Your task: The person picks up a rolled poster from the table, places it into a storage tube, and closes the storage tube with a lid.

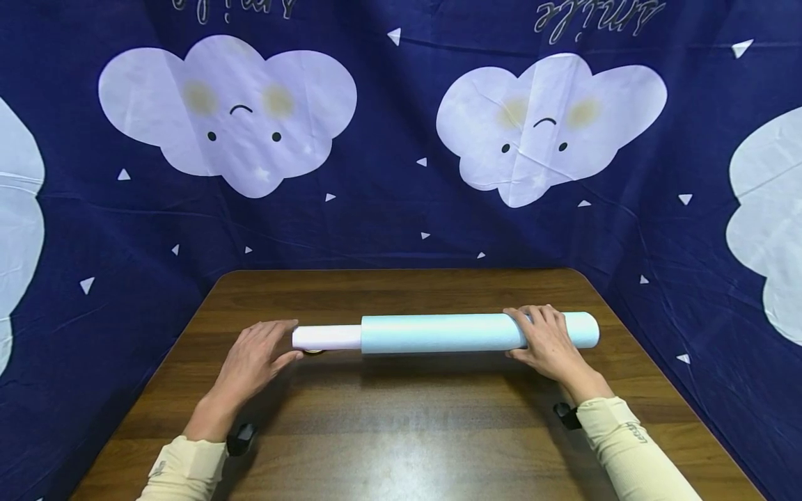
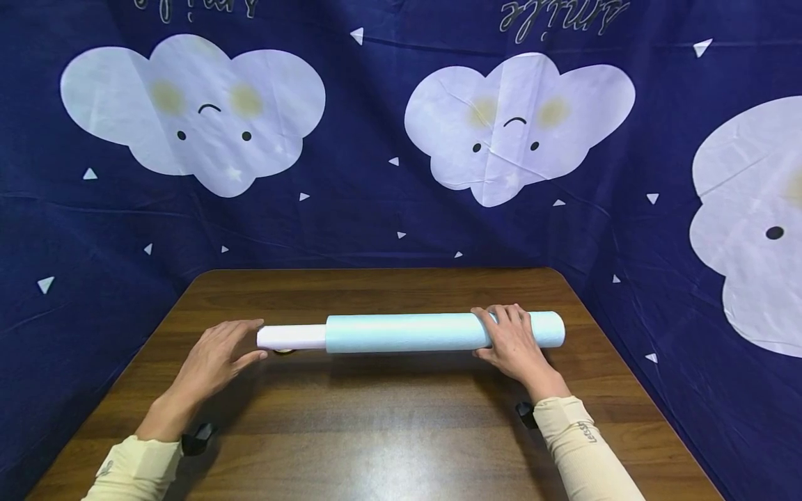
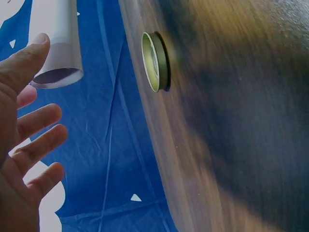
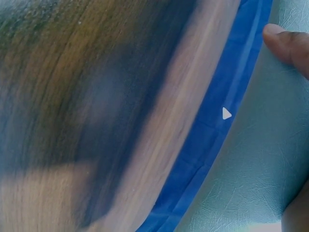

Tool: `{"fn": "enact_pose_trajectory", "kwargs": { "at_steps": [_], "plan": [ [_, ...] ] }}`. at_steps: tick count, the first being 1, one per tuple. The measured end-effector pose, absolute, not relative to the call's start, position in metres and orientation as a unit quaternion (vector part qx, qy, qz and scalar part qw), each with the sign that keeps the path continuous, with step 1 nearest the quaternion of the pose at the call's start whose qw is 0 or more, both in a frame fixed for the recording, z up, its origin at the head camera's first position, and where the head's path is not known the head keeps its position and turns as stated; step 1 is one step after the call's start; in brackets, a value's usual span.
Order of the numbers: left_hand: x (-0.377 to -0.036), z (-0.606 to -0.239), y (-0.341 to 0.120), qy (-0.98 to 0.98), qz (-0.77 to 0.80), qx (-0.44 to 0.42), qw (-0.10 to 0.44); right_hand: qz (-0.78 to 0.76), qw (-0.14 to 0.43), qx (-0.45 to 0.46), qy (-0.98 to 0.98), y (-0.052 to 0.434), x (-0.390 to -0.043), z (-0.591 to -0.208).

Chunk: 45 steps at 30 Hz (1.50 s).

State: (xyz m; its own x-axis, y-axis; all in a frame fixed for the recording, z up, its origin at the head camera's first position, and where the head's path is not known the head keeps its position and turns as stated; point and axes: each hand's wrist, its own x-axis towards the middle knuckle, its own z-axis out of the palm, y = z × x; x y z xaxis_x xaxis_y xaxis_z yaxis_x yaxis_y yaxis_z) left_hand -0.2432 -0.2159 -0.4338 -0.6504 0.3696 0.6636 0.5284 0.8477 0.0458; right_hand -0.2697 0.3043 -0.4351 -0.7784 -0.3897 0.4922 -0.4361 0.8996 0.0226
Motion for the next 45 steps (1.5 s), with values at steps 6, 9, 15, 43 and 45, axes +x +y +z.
{"fn": "enact_pose_trajectory", "kwargs": {
  "at_steps": [6,9,15,43,45],
  "plan": [
    [-0.243,-0.436,-0.218,-0.907,-0.138,-0.237,0.32,0.053,0.244,0.216,-0.944,0.304,-0.268,-0.435],
    [-0.243,-0.437,-0.219,-0.913,-0.154,-0.224,0.305,0.052,0.241,0.215,-0.945,0.304,-0.268,-0.434],
    [-0.243,-0.439,-0.22,-0.918,-0.196,-0.202,0.278,0.053,0.241,0.218,-0.944,0.304,-0.268,-0.433],
    [-0.243,-0.447,-0.217,-0.906,-0.272,-0.183,0.268,0.056,0.242,0.215,-0.944,0.305,-0.266,-0.432],
    [-0.244,-0.447,-0.215,-0.905,-0.275,-0.183,0.269,0.055,0.242,0.215,-0.944,0.306,-0.266,-0.432]
  ]
}}
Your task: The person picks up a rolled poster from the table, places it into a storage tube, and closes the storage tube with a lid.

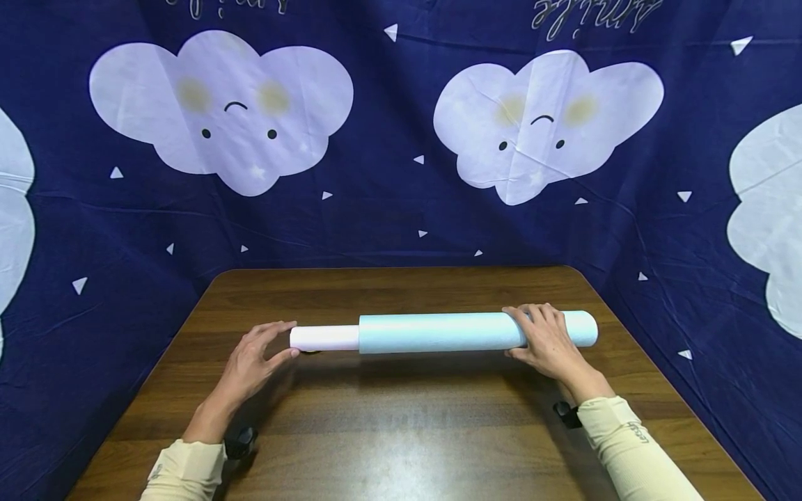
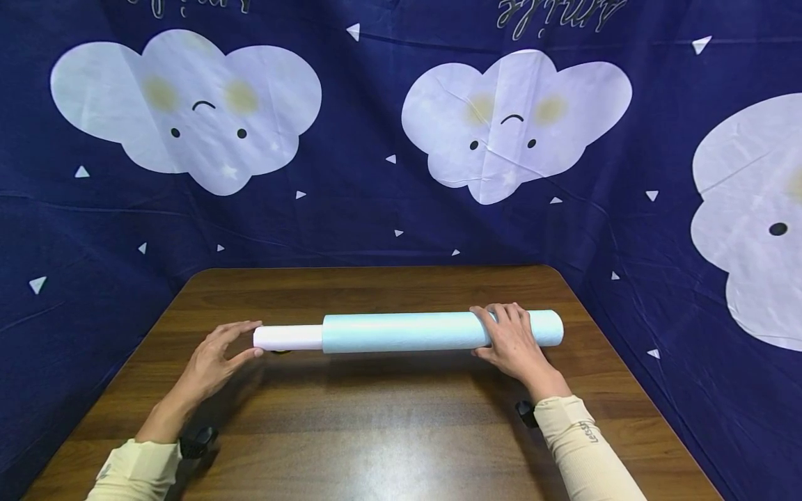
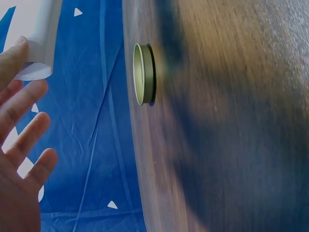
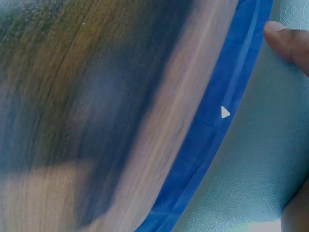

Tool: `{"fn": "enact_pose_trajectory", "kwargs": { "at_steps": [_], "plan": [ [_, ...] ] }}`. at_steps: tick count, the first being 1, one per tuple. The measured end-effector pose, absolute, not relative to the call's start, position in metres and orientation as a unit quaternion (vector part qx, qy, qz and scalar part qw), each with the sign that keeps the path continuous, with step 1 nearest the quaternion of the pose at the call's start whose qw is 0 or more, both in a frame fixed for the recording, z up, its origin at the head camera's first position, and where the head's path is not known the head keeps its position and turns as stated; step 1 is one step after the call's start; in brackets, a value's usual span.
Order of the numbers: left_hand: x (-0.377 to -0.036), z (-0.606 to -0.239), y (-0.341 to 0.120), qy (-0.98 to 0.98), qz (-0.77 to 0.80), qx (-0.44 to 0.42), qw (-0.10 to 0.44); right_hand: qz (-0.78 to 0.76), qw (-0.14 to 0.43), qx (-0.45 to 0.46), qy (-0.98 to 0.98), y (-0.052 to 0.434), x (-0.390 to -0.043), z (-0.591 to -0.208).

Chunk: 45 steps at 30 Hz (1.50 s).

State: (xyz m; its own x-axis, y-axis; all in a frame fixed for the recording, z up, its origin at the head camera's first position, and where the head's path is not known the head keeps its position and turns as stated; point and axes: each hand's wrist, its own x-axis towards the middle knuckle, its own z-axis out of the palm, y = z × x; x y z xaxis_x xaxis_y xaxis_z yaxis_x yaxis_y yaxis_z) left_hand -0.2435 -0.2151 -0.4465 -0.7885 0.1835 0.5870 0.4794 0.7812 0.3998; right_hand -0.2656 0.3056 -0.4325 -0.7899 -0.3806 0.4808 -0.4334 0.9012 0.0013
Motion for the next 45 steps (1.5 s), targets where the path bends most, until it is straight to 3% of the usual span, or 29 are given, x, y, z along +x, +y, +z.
{"fn": "enact_pose_trajectory", "kwargs": {
  "at_steps": [45],
  "plan": [
    [-0.251,-0.449,-0.154,-0.867,-0.292,-0.269,0.301,0.054,0.25,0.226,-0.94,0.297,-0.265,-0.434]
  ]
}}
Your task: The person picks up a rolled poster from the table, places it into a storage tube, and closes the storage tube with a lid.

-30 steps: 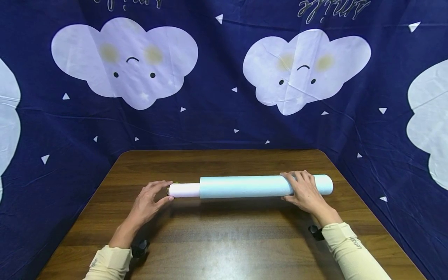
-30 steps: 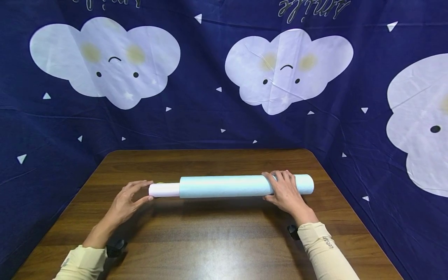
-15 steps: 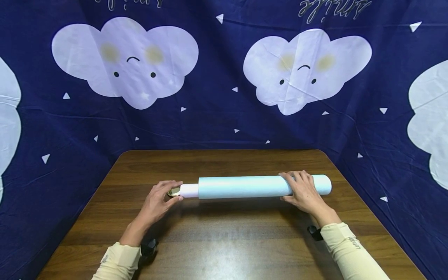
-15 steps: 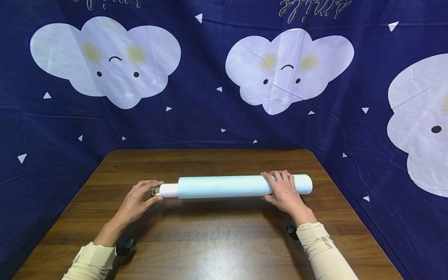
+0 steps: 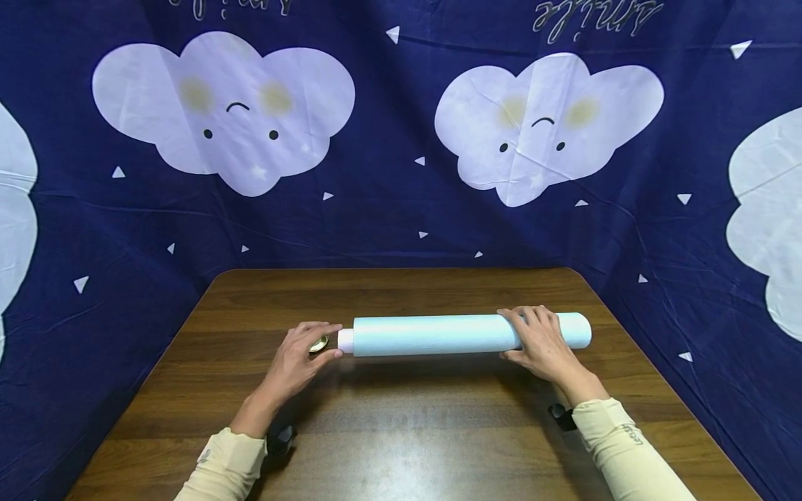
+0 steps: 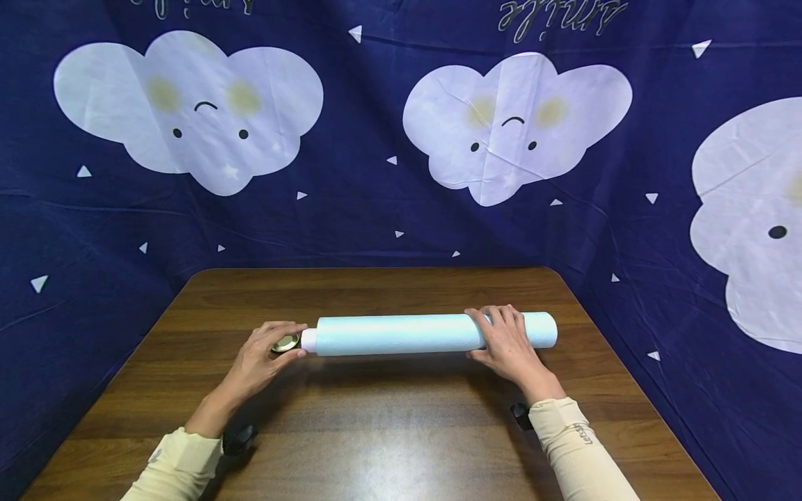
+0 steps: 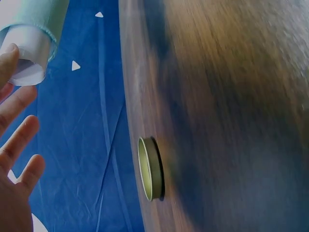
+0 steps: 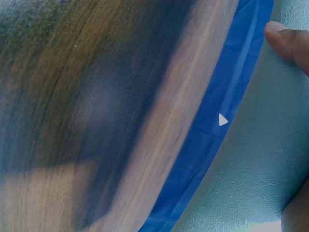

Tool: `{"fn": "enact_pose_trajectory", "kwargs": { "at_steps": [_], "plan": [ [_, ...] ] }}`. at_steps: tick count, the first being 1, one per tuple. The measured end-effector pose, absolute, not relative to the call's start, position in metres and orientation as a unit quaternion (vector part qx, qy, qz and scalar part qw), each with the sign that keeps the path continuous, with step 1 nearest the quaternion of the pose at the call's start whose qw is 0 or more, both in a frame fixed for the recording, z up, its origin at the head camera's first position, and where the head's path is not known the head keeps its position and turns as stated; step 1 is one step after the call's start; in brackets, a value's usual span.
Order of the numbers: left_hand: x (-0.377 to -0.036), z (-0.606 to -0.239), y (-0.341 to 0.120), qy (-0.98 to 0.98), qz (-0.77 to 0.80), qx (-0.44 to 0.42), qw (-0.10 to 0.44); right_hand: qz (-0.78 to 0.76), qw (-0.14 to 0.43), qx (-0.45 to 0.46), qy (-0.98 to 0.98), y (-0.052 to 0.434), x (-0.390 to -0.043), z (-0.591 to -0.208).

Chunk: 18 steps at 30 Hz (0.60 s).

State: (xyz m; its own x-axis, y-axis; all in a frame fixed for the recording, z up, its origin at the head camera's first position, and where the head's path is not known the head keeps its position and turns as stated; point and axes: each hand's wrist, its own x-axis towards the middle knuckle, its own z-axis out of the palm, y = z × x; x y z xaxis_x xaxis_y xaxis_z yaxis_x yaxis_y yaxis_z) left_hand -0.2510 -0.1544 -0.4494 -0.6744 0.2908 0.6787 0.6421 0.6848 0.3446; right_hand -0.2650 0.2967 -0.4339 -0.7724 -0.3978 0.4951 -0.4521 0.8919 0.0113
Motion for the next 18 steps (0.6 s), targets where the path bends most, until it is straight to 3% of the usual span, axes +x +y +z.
{"fn": "enact_pose_trajectory", "kwargs": {
  "at_steps": [18],
  "plan": [
    [-0.258,-0.451,-0.135,-0.848,-0.29,-0.303,0.324,0.062,0.248,0.229,-0.939,0.297,-0.264,-0.434]
  ]
}}
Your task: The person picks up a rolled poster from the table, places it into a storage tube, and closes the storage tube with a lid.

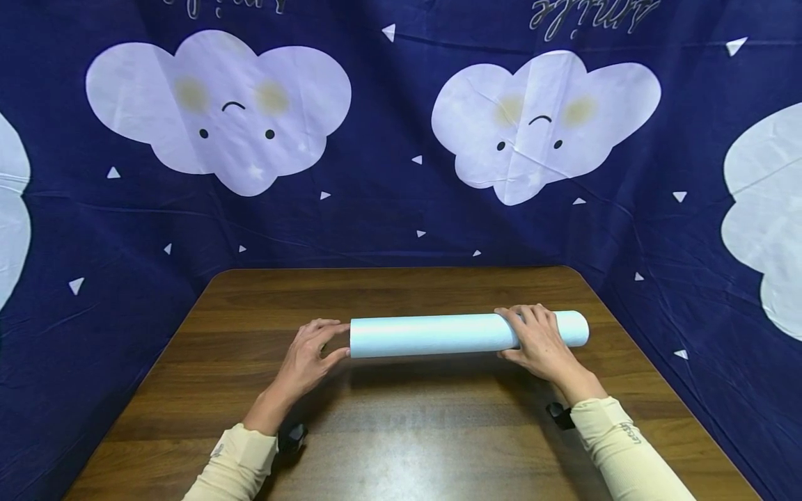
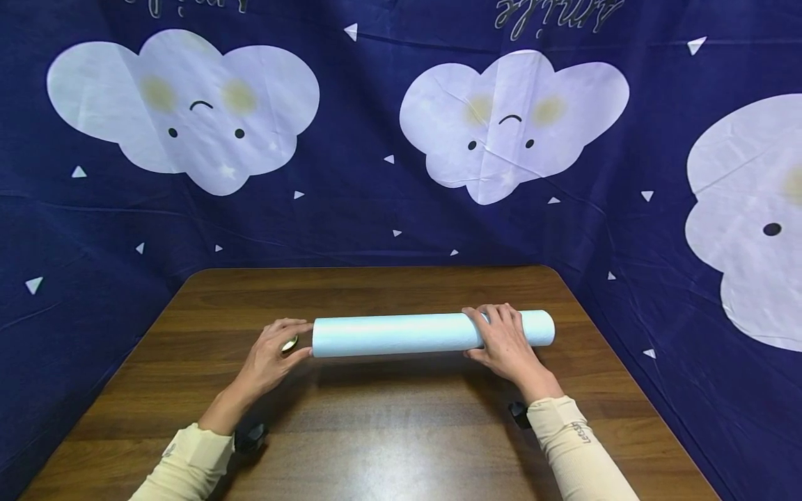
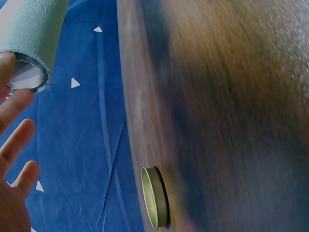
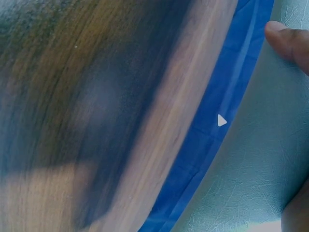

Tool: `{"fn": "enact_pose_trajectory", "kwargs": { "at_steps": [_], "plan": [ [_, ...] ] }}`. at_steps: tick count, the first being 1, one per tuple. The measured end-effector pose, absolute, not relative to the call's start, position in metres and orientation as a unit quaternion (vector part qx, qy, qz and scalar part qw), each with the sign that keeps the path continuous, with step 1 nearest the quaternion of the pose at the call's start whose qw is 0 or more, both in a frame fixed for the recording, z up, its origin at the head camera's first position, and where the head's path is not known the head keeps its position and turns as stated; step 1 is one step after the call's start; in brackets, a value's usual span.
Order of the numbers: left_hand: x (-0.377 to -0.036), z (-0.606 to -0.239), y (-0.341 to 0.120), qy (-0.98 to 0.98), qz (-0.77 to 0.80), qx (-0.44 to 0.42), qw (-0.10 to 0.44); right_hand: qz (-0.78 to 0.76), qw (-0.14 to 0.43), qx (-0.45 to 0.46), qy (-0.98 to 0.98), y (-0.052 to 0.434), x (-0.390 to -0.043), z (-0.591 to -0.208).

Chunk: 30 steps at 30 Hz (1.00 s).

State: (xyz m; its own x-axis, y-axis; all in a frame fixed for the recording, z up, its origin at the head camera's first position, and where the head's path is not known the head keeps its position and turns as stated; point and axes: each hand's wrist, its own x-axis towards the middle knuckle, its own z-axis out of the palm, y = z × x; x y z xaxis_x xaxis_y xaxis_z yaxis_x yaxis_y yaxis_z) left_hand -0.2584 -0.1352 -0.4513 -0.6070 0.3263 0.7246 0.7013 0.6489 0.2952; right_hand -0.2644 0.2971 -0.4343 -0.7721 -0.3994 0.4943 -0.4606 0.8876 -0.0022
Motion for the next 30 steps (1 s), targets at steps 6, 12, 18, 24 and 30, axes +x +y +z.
{"fn": "enact_pose_trajectory", "kwargs": {
  "at_steps": [6,12,18,24,30],
  "plan": [
    [-0.259,-0.4507,-0.1317,-0.845,-0.29,-0.31,0.325,0.06,0.247,0.229,-0.94,0.2974,-0.2641,-0.4346],
    [-0.2593,-0.4504,-0.1279,-0.849,-0.28,-0.308,0.324,0.057,0.252,0.231,-0.938,0.2976,-0.2634,-0.4352],
    [-0.2601,-0.4508,-0.1277,-0.842,-0.284,-0.327,0.322,0.058,0.252,0.23,-0.938,0.2983,-0.2624,-0.4354],
    [-0.2601,-0.4499,-0.1268,-0.837,-0.292,-0.336,0.318,0.057,0.248,0.228,-0.94,0.2995,-0.262,-0.4352],
    [-0.2606,-0.4507,-0.1266,-0.836,-0.288,-0.341,0.321,0.059,0.247,0.227,-0.94,0.3002,-0.2619,-0.4354]
  ]
}}
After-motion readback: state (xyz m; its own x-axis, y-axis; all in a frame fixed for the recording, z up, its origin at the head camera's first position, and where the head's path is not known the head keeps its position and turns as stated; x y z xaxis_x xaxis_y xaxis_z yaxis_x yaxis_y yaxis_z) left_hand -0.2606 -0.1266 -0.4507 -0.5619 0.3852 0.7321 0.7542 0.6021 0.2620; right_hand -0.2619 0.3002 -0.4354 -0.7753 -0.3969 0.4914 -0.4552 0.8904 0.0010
